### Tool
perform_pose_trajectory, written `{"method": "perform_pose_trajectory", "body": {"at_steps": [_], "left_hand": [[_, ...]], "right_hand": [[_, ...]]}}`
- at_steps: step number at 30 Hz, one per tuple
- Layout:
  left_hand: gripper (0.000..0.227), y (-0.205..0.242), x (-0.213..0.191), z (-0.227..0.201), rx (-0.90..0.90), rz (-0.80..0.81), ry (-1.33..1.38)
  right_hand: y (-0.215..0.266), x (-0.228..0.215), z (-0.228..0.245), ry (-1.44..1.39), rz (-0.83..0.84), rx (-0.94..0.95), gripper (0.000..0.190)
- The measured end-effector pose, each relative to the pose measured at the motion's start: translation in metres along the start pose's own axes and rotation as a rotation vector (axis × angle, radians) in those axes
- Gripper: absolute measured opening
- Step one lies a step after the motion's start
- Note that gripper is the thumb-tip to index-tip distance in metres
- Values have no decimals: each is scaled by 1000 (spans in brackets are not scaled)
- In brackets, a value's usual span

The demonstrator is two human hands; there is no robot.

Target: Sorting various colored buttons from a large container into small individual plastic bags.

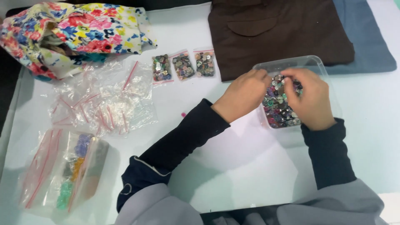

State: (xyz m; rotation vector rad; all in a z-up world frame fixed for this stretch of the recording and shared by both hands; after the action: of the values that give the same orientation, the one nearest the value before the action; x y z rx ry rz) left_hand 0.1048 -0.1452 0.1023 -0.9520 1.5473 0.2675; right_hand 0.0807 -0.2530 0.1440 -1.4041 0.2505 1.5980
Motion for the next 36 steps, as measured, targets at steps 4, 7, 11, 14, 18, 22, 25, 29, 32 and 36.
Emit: {"method": "perform_pose_trajectory", "body": {"at_steps": [4, 7, 11, 14, 18, 22, 25, 29, 32, 36], "left_hand": [[7, -44, 41, 2, -72, 17, -158], [11, -66, 86, 20, -156, 89, -130], [12, -69, 91, 20, -207, 170, -204], [13, -62, 93, 16, -177, 198, -225], [15, -64, 100, 17, -174, 162, -273], [13, -64, 114, 24, -160, 154, -237], [12, -64, 132, 32, -157, 151, -217], [11, -63, 126, 28, -161, 164, -252], [12, -63, 117, 26, -157, 168, -242], [13, -61, 114, 26, -150, 165, -266]], "right_hand": [[-5, 34, -52, -153, 216, 185, 19], [-5, 54, -54, -95, 414, 282, 16], [-8, 63, -51, -45, 516, 263, 22], [-2, 80, -66, 16, 566, 289, 21], [6, 95, -90, 28, 596, 359, 17], [13, 100, -99, 33, 599, 422, 17], [23, 105, -119, 81, 636, 549, 17], [30, 110, -129, 104, 651, 560, 16], [30, 104, -129, 107, 612, 572, 17], [26, 97, -131, 123, 523, 585, 17]]}}
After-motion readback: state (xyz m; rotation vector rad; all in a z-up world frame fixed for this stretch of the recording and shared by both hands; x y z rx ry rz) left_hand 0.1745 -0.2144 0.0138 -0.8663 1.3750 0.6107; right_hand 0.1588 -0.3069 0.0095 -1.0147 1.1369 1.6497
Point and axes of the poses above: each hand's wrist, its own y-axis away from the middle knuckle, its own x-axis out of the palm, z = x × y, the point moved 9 cm from there along -y, towards the middle knuckle, and after that the axes turned 12 degrees about z, right-handed, at the moved point
